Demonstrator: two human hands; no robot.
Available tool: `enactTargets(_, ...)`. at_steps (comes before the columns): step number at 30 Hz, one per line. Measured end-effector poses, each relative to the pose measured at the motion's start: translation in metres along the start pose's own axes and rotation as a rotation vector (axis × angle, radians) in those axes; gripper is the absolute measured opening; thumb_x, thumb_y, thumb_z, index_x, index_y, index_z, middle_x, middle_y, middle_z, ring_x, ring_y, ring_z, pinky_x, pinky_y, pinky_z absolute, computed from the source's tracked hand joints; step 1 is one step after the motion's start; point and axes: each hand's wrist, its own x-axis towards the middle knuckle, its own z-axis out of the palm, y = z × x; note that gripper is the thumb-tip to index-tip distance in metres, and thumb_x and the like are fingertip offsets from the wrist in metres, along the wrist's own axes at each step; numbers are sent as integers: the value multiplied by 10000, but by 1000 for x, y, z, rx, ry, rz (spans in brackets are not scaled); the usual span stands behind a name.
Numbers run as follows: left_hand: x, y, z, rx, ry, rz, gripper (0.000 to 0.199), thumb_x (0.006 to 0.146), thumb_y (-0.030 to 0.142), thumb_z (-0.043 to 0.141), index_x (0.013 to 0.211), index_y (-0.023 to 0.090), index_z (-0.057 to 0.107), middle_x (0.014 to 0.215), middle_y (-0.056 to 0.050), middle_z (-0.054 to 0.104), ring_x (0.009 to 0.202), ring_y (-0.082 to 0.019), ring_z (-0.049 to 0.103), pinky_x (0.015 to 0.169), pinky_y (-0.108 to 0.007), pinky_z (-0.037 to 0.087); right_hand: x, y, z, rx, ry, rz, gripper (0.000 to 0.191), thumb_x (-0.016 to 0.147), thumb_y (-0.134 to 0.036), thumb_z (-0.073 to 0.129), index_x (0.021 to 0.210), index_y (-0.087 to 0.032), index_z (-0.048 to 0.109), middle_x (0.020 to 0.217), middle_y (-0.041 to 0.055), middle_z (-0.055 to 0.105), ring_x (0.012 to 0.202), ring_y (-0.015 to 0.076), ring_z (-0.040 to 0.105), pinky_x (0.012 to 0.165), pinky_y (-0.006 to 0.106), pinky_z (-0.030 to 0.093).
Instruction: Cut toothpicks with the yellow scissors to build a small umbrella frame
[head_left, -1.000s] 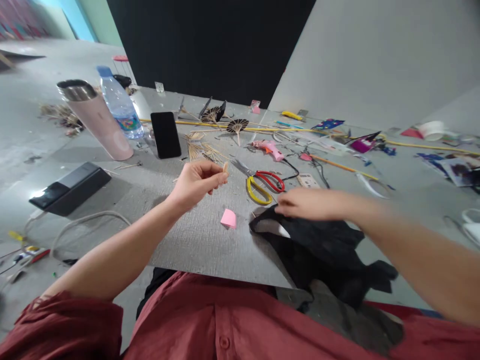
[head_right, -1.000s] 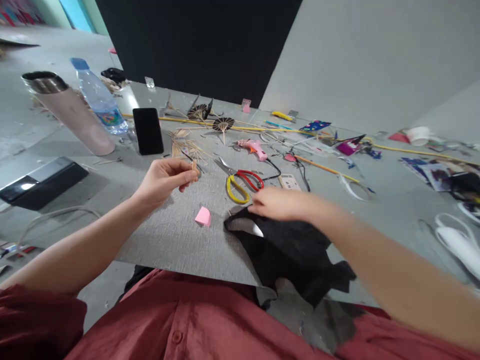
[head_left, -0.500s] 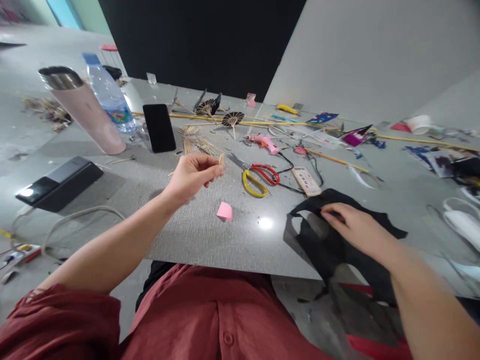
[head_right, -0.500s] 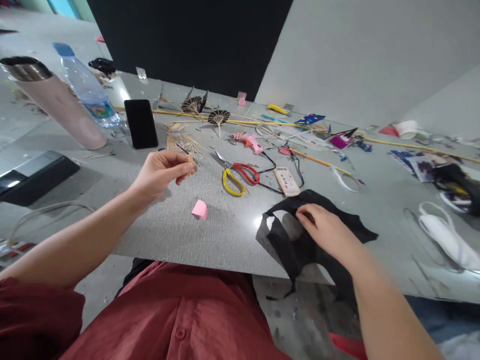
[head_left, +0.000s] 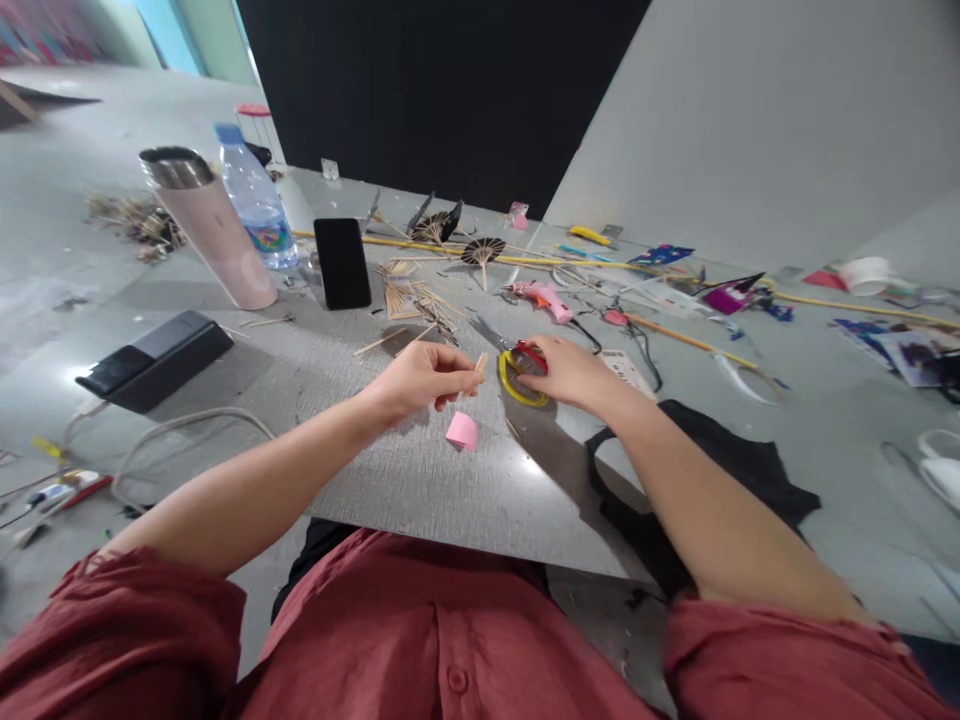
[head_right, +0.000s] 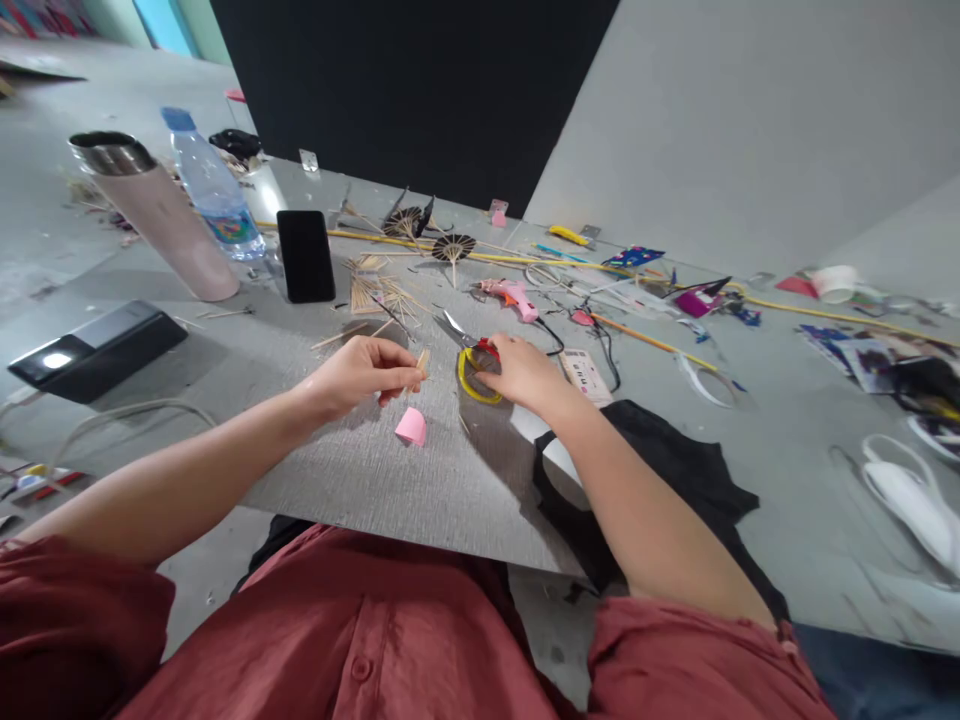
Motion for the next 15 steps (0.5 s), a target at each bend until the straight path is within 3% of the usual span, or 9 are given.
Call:
enactTargets(7, 5, -7, -4, -80, 9, -90, 155, 760, 261, 757, 656, 153, 718, 652, -33, 667, 492, -61, 464, 402, -175, 355, 12, -5, 1, -7, -11, 81, 606, 777, -366, 684, 1312, -133, 524, 1016, 146, 710, 856, 273, 650, 633, 325, 396)
enactTargets(11, 7, -10, -6, -81, 15, -120, 139, 761, 259, 770, 678, 155, 727, 654, -35, 663, 483, -61, 464, 400, -173, 360, 10, 6, -12, 355, 14, 174, 665, 745, -301, 703, 1353, -130, 499, 897, 93, 681, 675, 181, 593, 568, 287, 381)
enactTargets(15, 8, -12, -6, -66, 7, -114, 158, 780, 272, 758, 673, 161, 729, 626, -32, 642, 473, -63, 448, 406, -182, 362, -9, 16, -29, 783, 27, 184, 639, 769, -368, 678, 1349, -204, 467, 877, 36, 628, 570, 132, 535, 510, 269, 391)
